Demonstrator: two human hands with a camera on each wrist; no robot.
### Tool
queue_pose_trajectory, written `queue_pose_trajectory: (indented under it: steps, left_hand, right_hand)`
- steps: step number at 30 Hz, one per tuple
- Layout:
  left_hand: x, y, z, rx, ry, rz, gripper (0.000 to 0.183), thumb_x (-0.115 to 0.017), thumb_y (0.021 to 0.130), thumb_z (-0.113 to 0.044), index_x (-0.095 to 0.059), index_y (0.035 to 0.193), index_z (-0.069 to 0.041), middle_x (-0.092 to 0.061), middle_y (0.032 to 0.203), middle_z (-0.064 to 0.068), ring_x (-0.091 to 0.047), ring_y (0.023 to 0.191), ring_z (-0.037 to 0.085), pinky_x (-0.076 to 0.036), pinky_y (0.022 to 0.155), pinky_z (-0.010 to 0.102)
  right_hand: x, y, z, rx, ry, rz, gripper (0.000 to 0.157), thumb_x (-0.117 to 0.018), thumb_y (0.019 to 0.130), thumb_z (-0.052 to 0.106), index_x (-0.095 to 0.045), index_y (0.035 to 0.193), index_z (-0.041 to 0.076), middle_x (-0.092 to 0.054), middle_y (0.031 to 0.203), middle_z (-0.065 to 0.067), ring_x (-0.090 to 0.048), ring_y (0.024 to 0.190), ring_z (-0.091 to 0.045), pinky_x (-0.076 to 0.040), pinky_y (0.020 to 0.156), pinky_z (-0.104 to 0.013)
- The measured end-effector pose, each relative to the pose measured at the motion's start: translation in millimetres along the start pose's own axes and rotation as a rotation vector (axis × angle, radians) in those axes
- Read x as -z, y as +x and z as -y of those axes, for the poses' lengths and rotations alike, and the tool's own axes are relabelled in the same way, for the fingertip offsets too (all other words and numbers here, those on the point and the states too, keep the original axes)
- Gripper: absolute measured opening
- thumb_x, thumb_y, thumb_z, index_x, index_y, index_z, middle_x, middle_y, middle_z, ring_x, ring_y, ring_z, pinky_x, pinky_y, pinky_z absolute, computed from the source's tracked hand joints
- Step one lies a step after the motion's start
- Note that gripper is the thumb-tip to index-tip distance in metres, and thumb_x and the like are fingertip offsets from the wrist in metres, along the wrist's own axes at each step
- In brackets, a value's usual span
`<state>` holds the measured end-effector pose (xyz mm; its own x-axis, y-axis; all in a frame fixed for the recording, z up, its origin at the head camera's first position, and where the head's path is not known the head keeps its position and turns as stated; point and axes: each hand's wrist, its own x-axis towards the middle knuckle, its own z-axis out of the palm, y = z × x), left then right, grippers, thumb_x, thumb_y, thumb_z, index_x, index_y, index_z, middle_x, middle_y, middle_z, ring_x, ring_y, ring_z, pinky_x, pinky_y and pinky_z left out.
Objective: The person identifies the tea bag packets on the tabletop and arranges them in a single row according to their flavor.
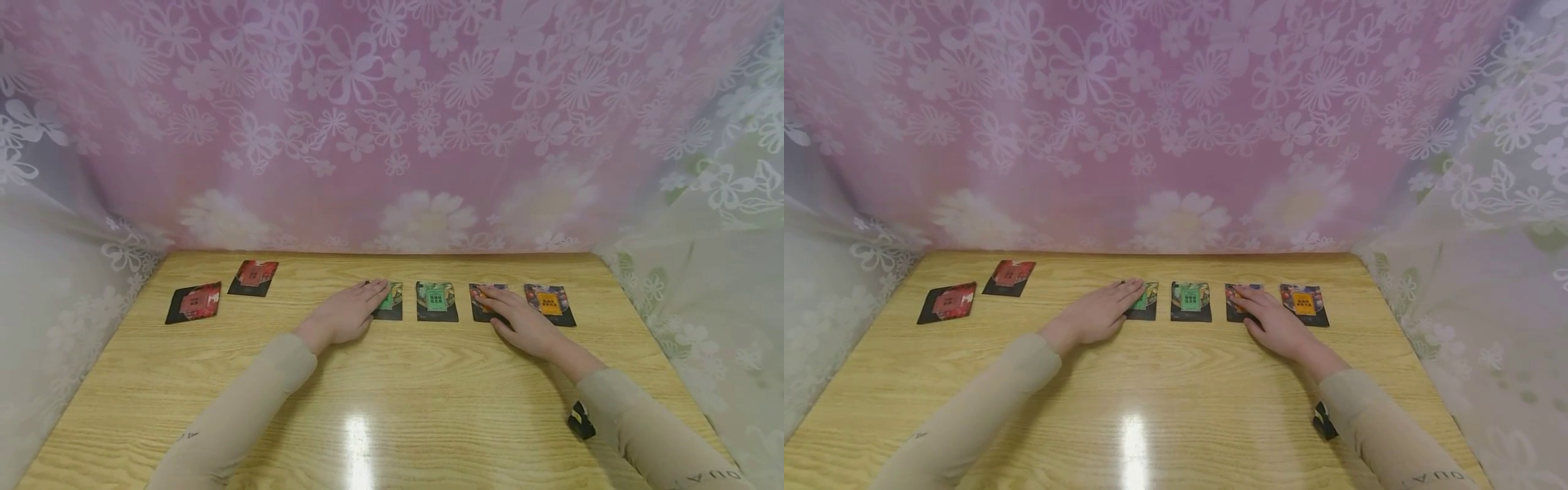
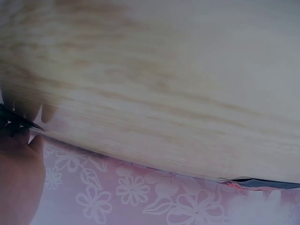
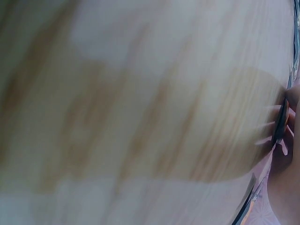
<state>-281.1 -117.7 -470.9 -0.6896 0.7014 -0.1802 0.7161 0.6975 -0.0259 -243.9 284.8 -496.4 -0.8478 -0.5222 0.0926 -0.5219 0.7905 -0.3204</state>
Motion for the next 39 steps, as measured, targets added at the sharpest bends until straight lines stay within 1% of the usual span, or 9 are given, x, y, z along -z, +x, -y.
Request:
queue_pose_trajectory:
  steps: [9,15,20,24,27,31,36,39]
  left_hand:
    - [1.1,2.0,-4.9,-0.002,0.031,0.003,0.064,-0.034,0.114,-0.028,-0.014,0.172,-0.008,-0.014,0.180,0.009,-0.015,0.168,0.024,-0.018,0.139,0.040]
    - [0.7,4.5,-5.9,0.012,0.020,-0.002,0.064,-0.034,0.114,-0.027,-0.014,0.172,-0.008,-0.014,0.180,0.009,-0.015,0.168,0.024,-0.017,0.139,0.041]
    - [1.2,3.8,-5.0,0.022,0.021,-0.008,0.065,-0.034,0.114,-0.030,-0.012,0.172,-0.009,-0.012,0.180,0.009,-0.013,0.168,0.025,-0.016,0.139,0.042]
    - [2.6,0.3,-0.7,0.012,0.001,-0.033,0.065,-0.036,0.115,-0.032,-0.014,0.172,-0.009,-0.014,0.180,0.010,-0.015,0.168,0.027,-0.017,0.139,0.044]
    - [2.5,-5.8,7.1,0.000,-0.010,-0.070,0.065,-0.038,0.114,-0.032,-0.018,0.171,-0.007,-0.018,0.179,0.013,-0.018,0.167,0.030,-0.019,0.138,0.047]
    - [-0.4,-17.9,22.5,0.007,0.000,-0.126,0.064,-0.039,0.114,-0.033,-0.023,0.169,-0.005,-0.022,0.177,0.015,-0.022,0.166,0.033,-0.021,0.137,0.049]
    - [-3.8,-38.4,44.7,0.040,-0.014,-0.173,0.063,-0.045,0.113,-0.031,-0.031,0.166,-0.001,-0.029,0.175,0.018,-0.028,0.163,0.037,-0.024,0.136,0.053]
    - [-4.9,-52.7,58.5,0.076,-0.022,-0.186,0.063,-0.049,0.112,-0.030,-0.034,0.165,0.000,-0.032,0.173,0.020,-0.031,0.162,0.039,-0.025,0.135,0.053]
  right_hand:
    - [0.1,0.0,0.7,0.003,0.001,-0.004,0.052,-0.061,0.107,0.009,-0.051,0.157,0.003,-0.039,0.169,-0.021,-0.036,0.154,-0.051,-0.031,0.124,-0.074]
    - [0.3,1.6,-1.5,0.012,-0.002,-0.005,0.052,-0.061,0.107,0.009,-0.050,0.158,0.003,-0.039,0.169,-0.021,-0.036,0.154,-0.050,-0.031,0.124,-0.075]
    - [1.0,2.8,-2.6,0.014,0.000,-0.003,0.052,-0.061,0.107,0.010,-0.050,0.157,0.003,-0.039,0.169,-0.021,-0.036,0.154,-0.050,-0.030,0.124,-0.075]
    - [1.6,3.8,-3.6,0.016,0.007,-0.005,0.052,-0.061,0.107,0.010,-0.051,0.157,0.003,-0.039,0.169,-0.021,-0.036,0.154,-0.050,-0.030,0.124,-0.075]
    - [1.8,4.3,-4.0,0.024,0.004,-0.011,0.052,-0.061,0.107,0.009,-0.051,0.157,0.003,-0.040,0.168,-0.022,-0.036,0.154,-0.050,-0.032,0.123,-0.074]
    - [2.4,4.9,-3.7,0.036,0.007,-0.016,0.052,-0.061,0.107,0.008,-0.051,0.158,0.004,-0.040,0.168,-0.023,-0.037,0.153,-0.050,-0.036,0.122,-0.072]
    - [3.7,5.5,-3.0,0.038,0.018,-0.018,0.052,-0.061,0.107,0.008,-0.051,0.158,0.003,-0.040,0.168,-0.024,-0.037,0.153,-0.050,-0.036,0.122,-0.072]
    - [3.7,6.3,-4.0,0.039,0.014,-0.018,0.051,-0.060,0.107,0.008,-0.051,0.157,0.003,-0.040,0.168,-0.023,-0.037,0.153,-0.050,-0.037,0.122,-0.072]
